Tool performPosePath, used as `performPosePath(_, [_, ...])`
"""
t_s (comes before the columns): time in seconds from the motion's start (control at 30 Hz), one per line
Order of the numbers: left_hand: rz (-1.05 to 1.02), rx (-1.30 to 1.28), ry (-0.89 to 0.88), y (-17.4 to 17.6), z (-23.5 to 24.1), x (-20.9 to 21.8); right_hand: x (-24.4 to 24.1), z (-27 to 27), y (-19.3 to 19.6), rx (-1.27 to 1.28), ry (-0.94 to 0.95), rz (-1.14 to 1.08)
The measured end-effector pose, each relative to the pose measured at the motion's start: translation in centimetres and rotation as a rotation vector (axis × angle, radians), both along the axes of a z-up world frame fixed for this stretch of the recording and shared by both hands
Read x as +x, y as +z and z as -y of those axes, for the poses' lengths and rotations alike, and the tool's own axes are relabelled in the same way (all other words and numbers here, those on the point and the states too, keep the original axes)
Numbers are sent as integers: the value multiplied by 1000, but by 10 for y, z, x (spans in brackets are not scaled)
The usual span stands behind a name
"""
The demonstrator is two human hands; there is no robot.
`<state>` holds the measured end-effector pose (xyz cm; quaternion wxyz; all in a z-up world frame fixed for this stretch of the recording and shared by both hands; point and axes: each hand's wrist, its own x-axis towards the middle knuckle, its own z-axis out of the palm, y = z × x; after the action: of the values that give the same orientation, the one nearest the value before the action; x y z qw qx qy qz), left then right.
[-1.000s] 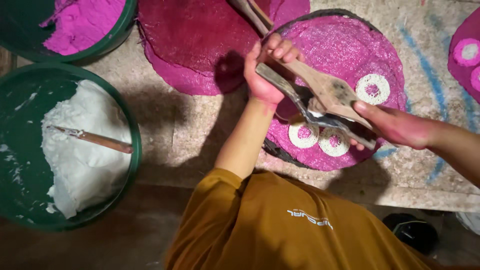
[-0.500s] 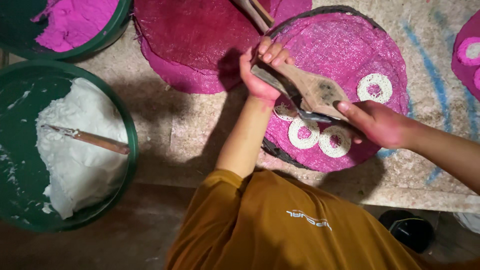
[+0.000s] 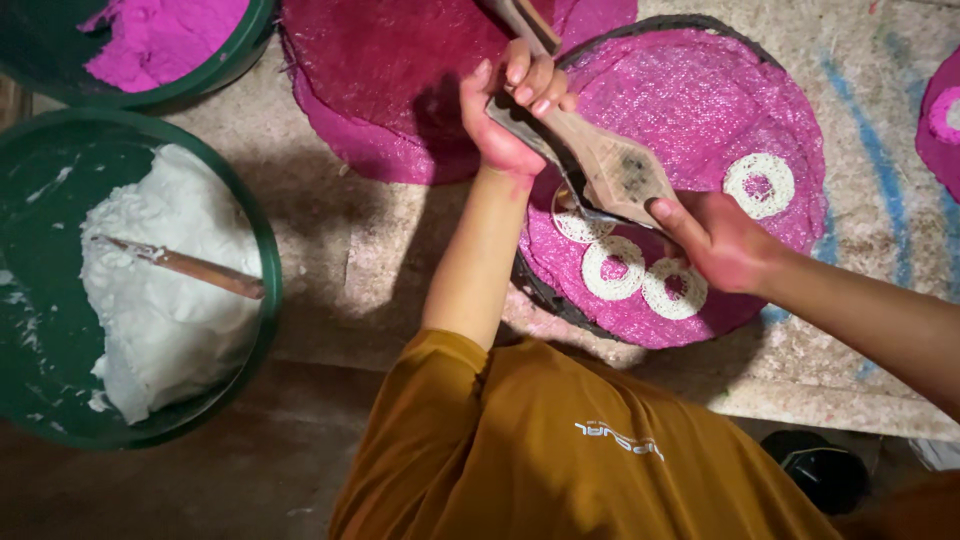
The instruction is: The person uses a wooden mold to press white and pink powders into circular shapes on a pink mat. They repeatedly scoop powder, press it into the mold, and release the formed items onto the mat, then transfer the finished pieces to a drying rack.
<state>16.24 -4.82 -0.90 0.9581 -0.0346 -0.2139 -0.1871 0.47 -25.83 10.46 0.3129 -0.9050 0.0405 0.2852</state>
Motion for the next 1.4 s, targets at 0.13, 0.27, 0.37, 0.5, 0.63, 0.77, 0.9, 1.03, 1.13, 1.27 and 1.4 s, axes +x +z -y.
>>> performPosePath(0.13, [-105, 33, 13, -12, 0, -20, -7, 0, 2, 18, -43, -155])
performPosePath(0.27, [-178, 4, -3, -12, 30, -32, -10, 18, 8, -255, -36, -323])
performPosePath(0.37, [-135, -38, -14, -7, 49, -22, -6, 41, 11, -313, -96, -233])
performPosePath(0.5, [-494, 427, -116, -9, 47, -8, -7, 70, 8, -73, -101, 148])
performPosePath(0.63, [120, 1375, 92, -15, 25, -34, -21, 84, -3, 237, -255, 246])
performPosePath(0.77, [1092, 1961, 633, -17, 6, -80, -45, 81, -22, 700, -342, 377])
performPosePath(0.9, [1292, 1975, 657, -9, 7, -92, -68, 73, -36, 868, -402, 479])
performPosePath(1.03, [1282, 1969, 509, -7, 10, -93, -94, 76, -41, 950, -445, 500])
performPosePath(1.13, [1185, 1903, 539, -7, -1, -91, -112, 80, -42, 913, -484, 564])
performPosePath(1.27, [1129, 1793, 444, -3, -20, -87, -133, 86, -45, 925, -508, 581])
performPosePath(1.4, [1194, 1907, 370, 0, -28, -92, -147, 84, -52, 1031, -601, 588])
